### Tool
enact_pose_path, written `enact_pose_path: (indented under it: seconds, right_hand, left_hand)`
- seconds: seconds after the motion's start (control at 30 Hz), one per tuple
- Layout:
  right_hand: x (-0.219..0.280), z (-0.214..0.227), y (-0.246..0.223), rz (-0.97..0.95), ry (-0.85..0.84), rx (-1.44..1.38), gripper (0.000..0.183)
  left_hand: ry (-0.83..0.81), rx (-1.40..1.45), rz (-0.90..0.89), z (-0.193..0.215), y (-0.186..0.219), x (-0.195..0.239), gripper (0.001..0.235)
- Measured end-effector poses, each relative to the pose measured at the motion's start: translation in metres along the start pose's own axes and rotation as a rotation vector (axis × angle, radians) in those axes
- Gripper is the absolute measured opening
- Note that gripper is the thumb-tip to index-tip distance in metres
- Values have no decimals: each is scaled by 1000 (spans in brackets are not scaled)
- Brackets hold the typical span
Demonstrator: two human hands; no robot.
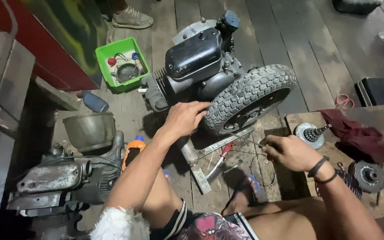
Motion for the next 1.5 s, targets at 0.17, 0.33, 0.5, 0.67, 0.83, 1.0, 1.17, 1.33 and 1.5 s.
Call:
enact_pose_path:
  seconds: [0.17, 0.33, 0.5, 0.67, 0.83, 1.0, 1.17, 1.33, 1.5]
  right_hand:
    - [8, 11, -8, 107, 284, -87, 33]
    - [-5, 13, 24, 180, 701, -5, 29]
    - [-27, -5, 50, 72, 587, 251, 43]
    - [10, -17, 69, -40, 533, 239, 41]
    - [45, -16, 78, -164, 571, 391, 38]
    - [59, 19, 33, 271, 1278, 148, 26]
    - [13, -9, 76, 127, 974, 219, 30]
    - [15, 6, 55, 234, 1170, 291, 26]
    - [-13, -2, 64, 84, 921, 332, 32]
  left_hand:
    - [55, -31, -82, -9, 6, 0, 26]
    - [28, -80, -18, -17, -1, -4, 31]
    - [-55, -179, 29, -41, -13, -17, 45]
    - [-61, -182, 24, -39, -2, -15, 47]
    - [-32, -150, 43, -38, 13, -14, 59]
    - [-10, -34, 95, -46, 8, -14, 63]
    - [-220, -8, 196, -16, 19, 1, 80]
    - [-486, -346, 391, -70, -21, 5, 64]
    - [-387, -406, 427, -83, -15, -15, 72]
Point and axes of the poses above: each hand's wrist, its own x-axis away from the middle knuckle, its own z-axis out of the back of the hand, y = z × x, the point moved 4 cm from there along -x, towards the middle knuckle, and after that the axes turned 15 degrees about z, right-handed, at the moved point
